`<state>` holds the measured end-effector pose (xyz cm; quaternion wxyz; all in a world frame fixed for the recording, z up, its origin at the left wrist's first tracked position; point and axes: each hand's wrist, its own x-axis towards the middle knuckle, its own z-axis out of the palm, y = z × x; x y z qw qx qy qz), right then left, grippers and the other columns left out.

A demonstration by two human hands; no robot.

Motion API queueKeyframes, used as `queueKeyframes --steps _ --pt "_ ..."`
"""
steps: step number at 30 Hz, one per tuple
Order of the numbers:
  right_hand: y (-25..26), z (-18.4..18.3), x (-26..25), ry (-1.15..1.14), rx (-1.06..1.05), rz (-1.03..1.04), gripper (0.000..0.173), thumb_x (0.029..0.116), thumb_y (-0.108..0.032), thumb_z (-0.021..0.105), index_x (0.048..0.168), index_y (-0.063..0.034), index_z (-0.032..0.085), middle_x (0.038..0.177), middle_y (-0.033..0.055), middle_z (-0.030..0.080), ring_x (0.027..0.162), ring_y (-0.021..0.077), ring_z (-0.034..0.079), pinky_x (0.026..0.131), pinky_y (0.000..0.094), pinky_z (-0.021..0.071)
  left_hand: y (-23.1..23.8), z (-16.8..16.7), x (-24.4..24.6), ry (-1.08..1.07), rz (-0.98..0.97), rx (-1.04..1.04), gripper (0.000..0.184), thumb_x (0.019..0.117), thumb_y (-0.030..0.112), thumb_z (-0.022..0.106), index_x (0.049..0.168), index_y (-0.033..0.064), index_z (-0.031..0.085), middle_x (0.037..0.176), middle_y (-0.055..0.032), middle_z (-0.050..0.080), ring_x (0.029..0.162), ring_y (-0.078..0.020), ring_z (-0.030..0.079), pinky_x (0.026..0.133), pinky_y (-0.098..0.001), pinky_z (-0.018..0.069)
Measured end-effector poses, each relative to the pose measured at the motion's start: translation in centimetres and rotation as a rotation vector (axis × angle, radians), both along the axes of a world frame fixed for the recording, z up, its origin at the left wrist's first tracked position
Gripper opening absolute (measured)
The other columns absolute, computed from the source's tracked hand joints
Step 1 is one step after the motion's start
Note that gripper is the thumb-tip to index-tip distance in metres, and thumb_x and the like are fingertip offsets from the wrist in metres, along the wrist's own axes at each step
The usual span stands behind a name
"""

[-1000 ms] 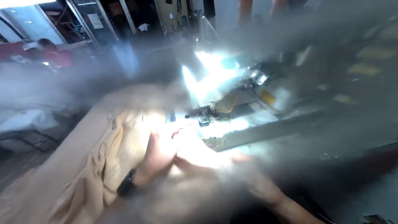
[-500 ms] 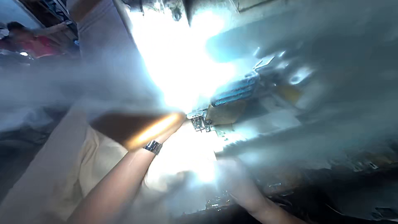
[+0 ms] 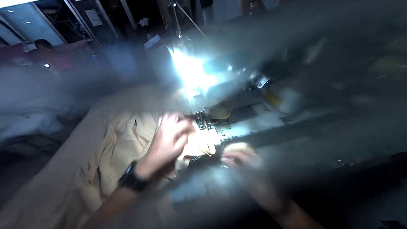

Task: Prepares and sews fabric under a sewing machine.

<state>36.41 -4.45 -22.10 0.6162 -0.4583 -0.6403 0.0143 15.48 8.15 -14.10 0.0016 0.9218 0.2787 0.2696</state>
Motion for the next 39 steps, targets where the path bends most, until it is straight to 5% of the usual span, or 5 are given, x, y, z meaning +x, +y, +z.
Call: queueKeyframes --steps 9,17,26,30,39 --pt "2.0 0.8 -1.8 0.178 -0.124 0.232 0.014 0.0941 -0.012 0.067 0.093 -0.0003 0.074 0.088 0.0027 0.070 0.075 -0.0035 0.064 0.069 0.0096 0.0536 -1.8 -2.1 -0.3 -0.083 -0.006 0.238 0.020 0.0996 0.023 0.058 0.101 0.0169 0.078 0.109 -0.0011 0.073 0.117 -0.0209 0.062 0.105 -0.0465 0.0424" --pt "1.6 1.7 -2.4 0.444 -0.327 0.386 0.009 0.0951 -0.009 0.067 0.096 -0.0018 0.072 0.080 -0.0068 0.068 0.060 -0.0058 0.060 0.056 0.0119 0.0533 -2.4 -1.6 2.0 -0.579 -0.082 0.259 0.016 0.0918 0.016 0.069 0.085 0.0031 0.076 0.083 -0.0078 0.073 0.085 -0.0096 0.066 0.089 -0.0274 0.0491" --pt "-2.3 0.2 -2.7 0.043 -0.022 0.377 0.016 0.0955 -0.013 0.067 0.095 0.0003 0.075 0.097 0.0049 0.074 0.096 -0.0011 0.067 0.090 0.0134 0.0529 -7.0 -1.8 -0.4 -0.263 -0.182 0.423 0.019 0.1014 0.021 0.058 0.094 0.0128 0.074 0.098 -0.0041 0.076 0.096 -0.0169 0.067 0.090 -0.0337 0.0464" --pt "-2.6 0.3 -1.9 -0.258 0.021 0.203 0.029 0.1019 -0.030 0.059 0.096 -0.0055 0.073 0.089 0.0082 0.073 0.082 0.0116 0.070 0.075 0.0259 0.0576 -8.9 2.5 0.8 0.106 -0.247 0.339 0.017 0.0995 0.014 0.056 0.100 0.0156 0.072 0.104 -0.0021 0.073 0.101 -0.0183 0.069 0.090 -0.0406 0.0517" --pt "0.5 -2.2 -2.2 0.117 -0.145 0.375 0.016 0.0928 -0.013 0.069 0.090 0.0013 0.076 0.087 0.0047 0.073 0.084 -0.0026 0.066 0.081 0.0123 0.0528 -3.1 7.0 1.1 0.581 -0.210 0.038 0.021 0.0877 0.026 0.073 0.084 0.0062 0.072 0.072 -0.0088 0.064 0.071 -0.0262 0.064 0.063 -0.0461 0.0470"
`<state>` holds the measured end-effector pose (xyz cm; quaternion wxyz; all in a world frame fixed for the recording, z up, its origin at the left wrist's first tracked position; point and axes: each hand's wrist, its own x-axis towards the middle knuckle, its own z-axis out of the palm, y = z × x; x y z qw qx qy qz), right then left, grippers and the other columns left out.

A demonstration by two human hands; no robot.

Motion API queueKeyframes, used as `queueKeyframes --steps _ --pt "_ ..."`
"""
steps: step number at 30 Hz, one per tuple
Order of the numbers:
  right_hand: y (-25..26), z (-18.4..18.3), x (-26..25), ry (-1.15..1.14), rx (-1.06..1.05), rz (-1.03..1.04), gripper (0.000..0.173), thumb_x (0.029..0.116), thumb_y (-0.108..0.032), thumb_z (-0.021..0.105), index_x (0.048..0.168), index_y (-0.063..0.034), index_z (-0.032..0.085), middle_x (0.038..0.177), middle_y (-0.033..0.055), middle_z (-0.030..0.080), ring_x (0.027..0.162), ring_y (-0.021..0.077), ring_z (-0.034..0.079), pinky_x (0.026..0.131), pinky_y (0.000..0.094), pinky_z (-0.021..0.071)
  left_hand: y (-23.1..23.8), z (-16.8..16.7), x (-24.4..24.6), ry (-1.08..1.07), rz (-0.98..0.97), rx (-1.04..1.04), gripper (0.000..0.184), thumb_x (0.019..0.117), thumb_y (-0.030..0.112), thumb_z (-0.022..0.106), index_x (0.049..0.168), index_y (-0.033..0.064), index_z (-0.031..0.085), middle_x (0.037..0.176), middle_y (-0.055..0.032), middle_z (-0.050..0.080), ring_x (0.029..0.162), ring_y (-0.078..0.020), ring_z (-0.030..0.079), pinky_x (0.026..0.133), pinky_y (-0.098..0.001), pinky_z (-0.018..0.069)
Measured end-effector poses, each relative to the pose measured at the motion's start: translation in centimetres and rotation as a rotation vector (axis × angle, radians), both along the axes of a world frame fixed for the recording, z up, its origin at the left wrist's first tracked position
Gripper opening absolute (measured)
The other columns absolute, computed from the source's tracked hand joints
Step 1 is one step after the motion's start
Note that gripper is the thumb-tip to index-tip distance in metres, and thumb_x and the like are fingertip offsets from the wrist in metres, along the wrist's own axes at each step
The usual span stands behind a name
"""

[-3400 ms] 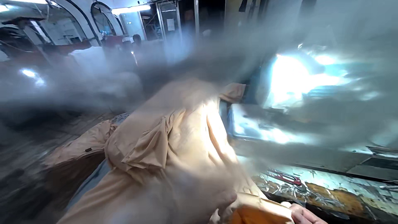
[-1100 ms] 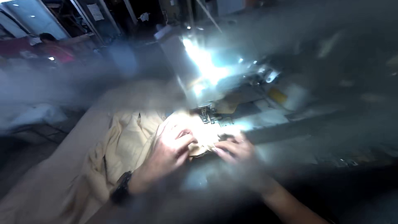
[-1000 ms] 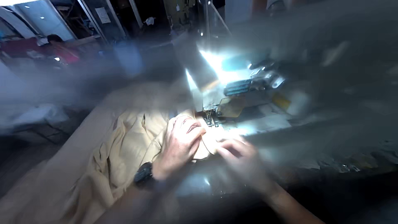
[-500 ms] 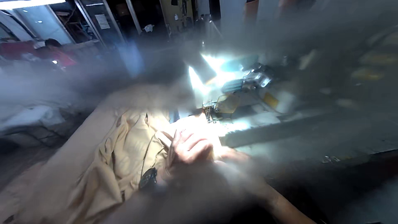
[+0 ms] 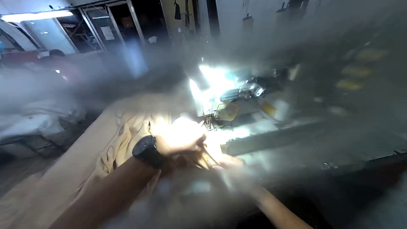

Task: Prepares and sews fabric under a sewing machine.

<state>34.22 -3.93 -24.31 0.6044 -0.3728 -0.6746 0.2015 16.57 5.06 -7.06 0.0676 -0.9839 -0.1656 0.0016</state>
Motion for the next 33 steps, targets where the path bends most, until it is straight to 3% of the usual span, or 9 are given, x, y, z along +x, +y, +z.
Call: queueKeyframes --steps 4,7,13,17,21,25,28,33 --pt "1.0 -0.7 0.0 0.026 0.065 -0.012 0.017 0.0940 -0.013 0.068 0.088 0.0012 0.076 0.084 0.0044 0.074 0.081 -0.0027 0.067 0.080 0.0121 0.0536 1.3 0.4 -0.6 -0.075 0.010 -0.010 0.017 0.0876 0.028 0.072 0.083 0.0110 0.072 0.071 -0.0034 0.064 0.070 -0.0195 0.063 0.062 -0.0395 0.0471" --pt "2.0 -1.1 0.3 0.016 0.058 -0.002 0.017 0.0939 -0.013 0.068 0.088 0.0013 0.076 0.084 0.0048 0.073 0.078 -0.0023 0.067 0.077 0.0123 0.0545 2.8 -0.1 -1.1 -0.166 -0.071 0.055 0.018 0.0855 0.029 0.071 0.078 0.0123 0.072 0.067 -0.0018 0.063 0.067 -0.0190 0.064 0.061 -0.0404 0.0489" --pt "3.3 -1.0 0.7 -0.034 0.081 -0.030 0.017 0.0940 -0.016 0.071 0.089 -0.0019 0.077 0.084 0.0037 0.075 0.075 -0.0019 0.067 0.073 0.0126 0.0551 3.7 0.1 -1.1 -0.217 -0.069 0.123 0.023 0.0817 0.030 0.065 0.064 0.0158 0.063 0.059 0.0020 0.054 0.059 -0.0156 0.058 0.051 -0.0373 0.0419" --pt "3.5 -1.0 0.5 -0.058 0.133 -0.080 0.017 0.0927 -0.018 0.072 0.085 -0.0030 0.077 0.083 0.0041 0.075 0.078 -0.0007 0.068 0.075 0.0133 0.0547 3.0 0.4 -1.1 -0.214 -0.071 0.135 0.024 0.0857 0.033 0.064 0.069 0.0171 0.067 0.060 0.0034 0.055 0.061 -0.0139 0.058 0.059 -0.0362 0.0408" --pt "3.6 -1.2 0.5 -0.088 0.167 -0.112 0.019 0.0928 -0.020 0.072 0.084 -0.0031 0.076 0.083 0.0047 0.075 0.079 0.0008 0.069 0.075 0.0144 0.0554 3.8 -0.1 -1.2 -0.247 -0.074 0.169 0.028 0.0863 0.033 0.062 0.063 0.0165 0.060 0.057 0.0024 0.051 0.057 -0.0145 0.054 0.057 -0.0368 0.0382" --pt "3.5 -1.2 0.4 -0.088 0.165 -0.128 0.019 0.0922 -0.020 0.072 0.084 -0.0031 0.077 0.081 0.0047 0.075 0.077 0.0011 0.069 0.075 0.0149 0.0553 3.2 0.2 -1.1 -0.232 -0.092 0.183 0.027 0.0877 0.034 0.062 0.067 0.0164 0.064 0.059 0.0027 0.052 0.059 -0.0136 0.054 0.061 -0.0359 0.0366" --pt "3.6 -1.2 0.4 -0.085 0.171 -0.124 0.019 0.0923 -0.020 0.072 0.084 -0.0033 0.076 0.082 0.0045 0.075 0.078 0.0004 0.069 0.075 0.0142 0.0552 3.8 -0.2 -1.2 -0.260 -0.076 0.172 0.029 0.0863 0.034 0.062 0.063 0.0163 0.059 0.056 0.0031 0.049 0.055 -0.0135 0.052 0.058 -0.0369 0.0349" --pt "3.5 -1.0 0.5 -0.070 0.166 -0.120 0.020 0.0917 -0.018 0.072 0.081 -0.0021 0.075 0.078 0.0052 0.073 0.074 0.0001 0.067 0.072 0.0134 0.0536 2.7 0.4 -1.0 -0.277 -0.071 0.180 0.023 0.0838 0.031 0.066 0.066 0.0151 0.065 0.057 0.0019 0.053 0.056 -0.0142 0.053 0.060 -0.0375 0.0354"
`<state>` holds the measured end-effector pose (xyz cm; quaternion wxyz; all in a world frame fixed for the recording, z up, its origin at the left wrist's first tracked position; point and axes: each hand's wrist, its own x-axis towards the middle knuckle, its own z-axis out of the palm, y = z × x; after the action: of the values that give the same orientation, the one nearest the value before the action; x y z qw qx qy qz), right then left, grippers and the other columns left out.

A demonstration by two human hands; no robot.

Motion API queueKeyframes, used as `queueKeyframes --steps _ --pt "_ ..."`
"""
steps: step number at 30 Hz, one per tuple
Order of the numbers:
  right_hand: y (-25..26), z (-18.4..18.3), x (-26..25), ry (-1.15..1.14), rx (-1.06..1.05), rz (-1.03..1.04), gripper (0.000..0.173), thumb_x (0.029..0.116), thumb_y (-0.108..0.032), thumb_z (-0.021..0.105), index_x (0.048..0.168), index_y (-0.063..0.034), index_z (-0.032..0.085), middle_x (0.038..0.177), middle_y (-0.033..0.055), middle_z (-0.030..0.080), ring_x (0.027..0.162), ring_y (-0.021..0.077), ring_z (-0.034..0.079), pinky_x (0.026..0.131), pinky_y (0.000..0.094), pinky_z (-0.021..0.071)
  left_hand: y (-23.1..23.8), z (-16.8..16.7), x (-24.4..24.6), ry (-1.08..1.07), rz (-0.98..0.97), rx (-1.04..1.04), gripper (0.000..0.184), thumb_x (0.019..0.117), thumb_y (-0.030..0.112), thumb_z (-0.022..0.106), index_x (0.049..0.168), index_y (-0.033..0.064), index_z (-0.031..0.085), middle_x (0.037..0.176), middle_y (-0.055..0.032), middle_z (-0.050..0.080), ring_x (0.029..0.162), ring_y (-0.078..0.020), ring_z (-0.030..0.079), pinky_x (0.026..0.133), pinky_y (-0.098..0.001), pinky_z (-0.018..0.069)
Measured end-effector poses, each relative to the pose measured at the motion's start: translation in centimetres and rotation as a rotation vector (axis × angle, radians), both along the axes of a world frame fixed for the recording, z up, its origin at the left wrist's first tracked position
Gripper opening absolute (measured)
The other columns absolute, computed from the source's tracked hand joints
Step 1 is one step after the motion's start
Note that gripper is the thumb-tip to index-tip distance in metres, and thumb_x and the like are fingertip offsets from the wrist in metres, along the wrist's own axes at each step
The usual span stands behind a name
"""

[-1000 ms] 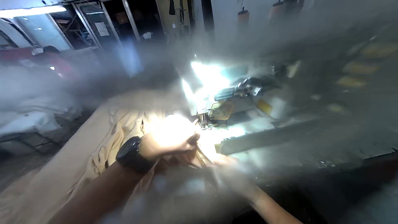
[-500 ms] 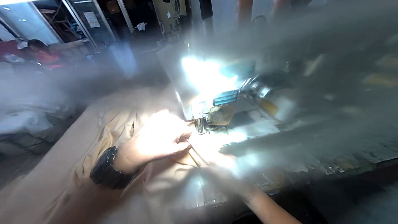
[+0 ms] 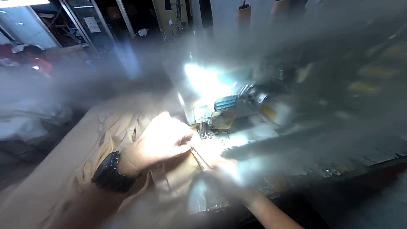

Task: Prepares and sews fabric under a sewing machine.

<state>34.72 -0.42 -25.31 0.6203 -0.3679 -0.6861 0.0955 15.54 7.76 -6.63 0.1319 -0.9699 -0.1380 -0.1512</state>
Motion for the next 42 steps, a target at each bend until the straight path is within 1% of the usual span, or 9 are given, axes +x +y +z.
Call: queueKeyframes --steps 13,20,22,24,26,28,32,35,42 --pt "0.0 0.2 -0.1 0.034 -0.008 -0.001 0.017 0.0913 -0.017 0.072 0.084 -0.0025 0.077 0.081 0.0048 0.075 0.076 -0.0012 0.068 0.074 0.0131 0.0541 -1.1 0.6 0.1 0.034 0.019 0.040 0.023 0.0853 0.031 0.069 0.069 0.0146 0.066 0.059 0.0013 0.055 0.060 -0.0147 0.056 0.063 -0.0381 0.0361" --pt "-0.1 0.8 -0.3 0.062 -0.018 -0.004 0.021 0.0902 -0.018 0.073 0.080 0.0003 0.074 0.073 0.0053 0.070 0.068 -0.0026 0.062 0.067 0.0112 0.0503 -1.4 1.3 -0.1 0.026 0.025 0.026 0.024 0.0848 0.032 0.070 0.068 0.0154 0.066 0.059 0.0026 0.056 0.058 -0.0128 0.056 0.060 -0.0368 0.0383" --pt "-0.3 0.7 -0.3 0.077 -0.045 0.008 0.019 0.0909 -0.017 0.072 0.083 0.0002 0.076 0.077 0.0046 0.072 0.072 -0.0029 0.064 0.070 0.0116 0.0518 -1.8 -0.1 -0.8 -0.057 0.002 0.050 0.025 0.0871 0.036 0.066 0.075 0.0148 0.069 0.064 0.0023 0.058 0.063 -0.0134 0.058 0.063 -0.0360 0.0409" --pt "-1.4 0.6 -0.2 0.088 -0.102 0.012 0.016 0.0891 -0.013 0.070 0.085 0.0005 0.076 0.083 0.0053 0.075 0.080 -0.0018 0.068 0.077 0.0132 0.0540 -3.9 -3.7 -1.4 -0.143 0.046 0.041 0.033 0.0934 0.042 0.064 0.097 0.0132 0.078 0.086 -0.0020 0.072 0.082 -0.0173 0.069 0.076 -0.0411 0.0545" --pt "-3.0 0.3 -0.4 0.111 -0.143 0.007 0.015 0.0884 -0.011 0.068 0.087 0.0005 0.077 0.085 0.0054 0.075 0.083 -0.0002 0.068 0.079 0.0142 0.0540 -5.4 -8.3 -1.0 -0.225 0.080 0.084 0.023 0.0945 0.039 0.063 0.100 0.0181 0.072 0.107 0.0001 0.074 0.107 -0.0202 0.067 0.095 -0.0480 0.0483" --pt "-4.1 -0.1 -0.8 0.146 -0.155 0.032 0.017 0.0930 -0.014 0.070 0.091 0.0001 0.078 0.091 0.0053 0.077 0.088 0.0006 0.070 0.085 0.0151 0.0553 -5.6 -11.8 -0.9 -0.331 0.118 0.029 0.013 0.0987 0.022 0.059 0.104 0.0196 0.070 0.124 0.0009 0.072 0.126 -0.0233 0.062 0.109 -0.0568 0.0373" --pt "-4.8 0.1 -1.6 0.141 -0.115 0.005 0.018 0.0948 -0.017 0.069 0.091 -0.0011 0.077 0.087 0.0041 0.076 0.082 -0.0014 0.069 0.080 0.0128 0.0549 -5.8 -12.7 -0.6 -0.452 0.199 0.012 0.016 0.0986 0.016 0.058 0.098 0.0211 0.073 0.112 -0.0006 0.075 0.121 -0.0258 0.064 0.101 -0.0561 0.0418" --pt "-4.4 0.2 -1.9 0.116 -0.046 -0.045 0.018 0.0962 -0.018 0.068 0.091 -0.0026 0.077 0.085 0.0032 0.076 0.081 -0.0025 0.068 0.078 0.0110 0.0541 -5.4 -11.4 -0.5 -0.430 0.162 -0.007 0.019 0.0994 0.016 0.055 0.096 0.0201 0.073 0.111 0.0011 0.076 0.124 -0.0211 0.062 0.113 -0.0550 0.0317" --pt "-1.0 0.7 -1.9 0.086 0.017 -0.098 0.016 0.0946 -0.014 0.068 0.094 -0.0014 0.078 0.092 0.0062 0.077 0.089 0.0029 0.071 0.084 0.0158 0.0563 -3.0 -10.6 0.4 -0.429 0.176 -0.018 0.026 0.1018 0.017 0.049 0.097 0.0174 0.075 0.107 0.0000 0.075 0.117 -0.0196 0.066 0.113 -0.0629 0.0303"
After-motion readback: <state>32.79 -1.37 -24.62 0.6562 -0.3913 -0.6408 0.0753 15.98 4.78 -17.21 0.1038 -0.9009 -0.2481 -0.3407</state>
